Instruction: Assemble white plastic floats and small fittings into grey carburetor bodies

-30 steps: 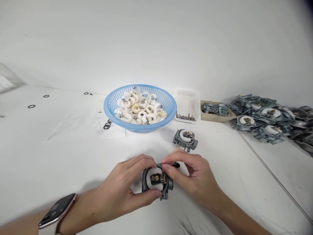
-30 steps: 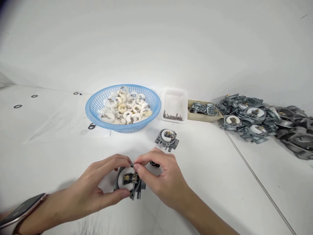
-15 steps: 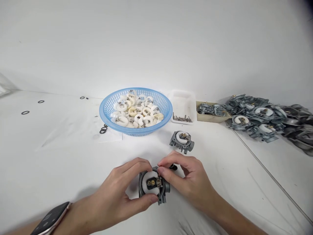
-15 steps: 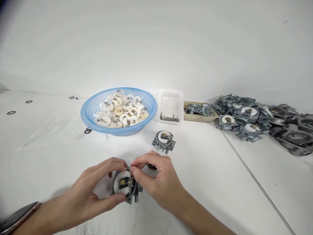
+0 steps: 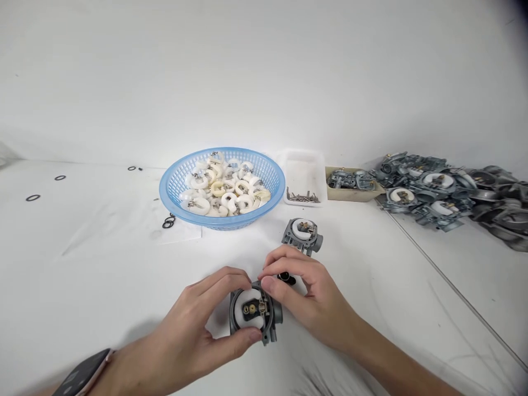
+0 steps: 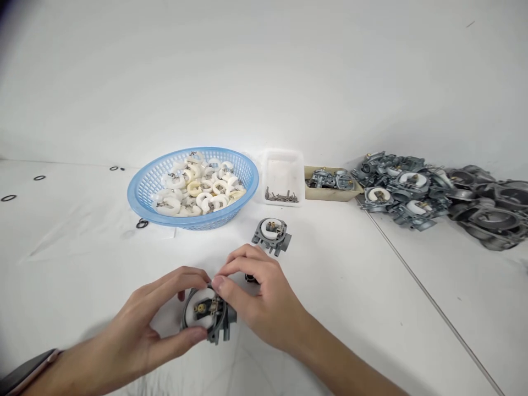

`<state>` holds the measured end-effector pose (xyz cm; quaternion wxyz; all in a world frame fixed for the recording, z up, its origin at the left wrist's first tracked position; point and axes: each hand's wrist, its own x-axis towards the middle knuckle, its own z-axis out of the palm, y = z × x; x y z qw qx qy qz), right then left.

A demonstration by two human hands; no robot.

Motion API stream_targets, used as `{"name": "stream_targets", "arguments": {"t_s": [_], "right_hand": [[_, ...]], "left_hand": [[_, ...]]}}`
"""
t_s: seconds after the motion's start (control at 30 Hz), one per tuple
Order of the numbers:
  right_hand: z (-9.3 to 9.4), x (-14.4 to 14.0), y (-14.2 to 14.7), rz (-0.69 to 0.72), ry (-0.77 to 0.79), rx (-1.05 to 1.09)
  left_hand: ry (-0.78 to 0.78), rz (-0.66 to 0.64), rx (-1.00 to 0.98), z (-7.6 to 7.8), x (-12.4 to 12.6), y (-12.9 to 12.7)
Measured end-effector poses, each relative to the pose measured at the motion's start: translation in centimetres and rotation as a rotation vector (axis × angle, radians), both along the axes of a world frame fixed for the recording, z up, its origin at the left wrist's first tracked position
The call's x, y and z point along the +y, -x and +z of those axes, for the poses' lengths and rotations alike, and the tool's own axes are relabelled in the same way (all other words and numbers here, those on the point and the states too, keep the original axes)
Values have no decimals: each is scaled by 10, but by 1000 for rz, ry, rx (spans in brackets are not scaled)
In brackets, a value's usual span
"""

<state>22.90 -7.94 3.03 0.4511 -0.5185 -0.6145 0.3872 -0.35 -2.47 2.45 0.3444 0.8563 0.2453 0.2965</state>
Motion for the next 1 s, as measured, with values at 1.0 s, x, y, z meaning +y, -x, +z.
{"name": "stream_targets", "arguments": {"t_s": [1.0], "right_hand": [[8, -8, -6, 237, 13, -92]], "left_hand": [[-48, -36, -5, -4, 2, 0]]}}
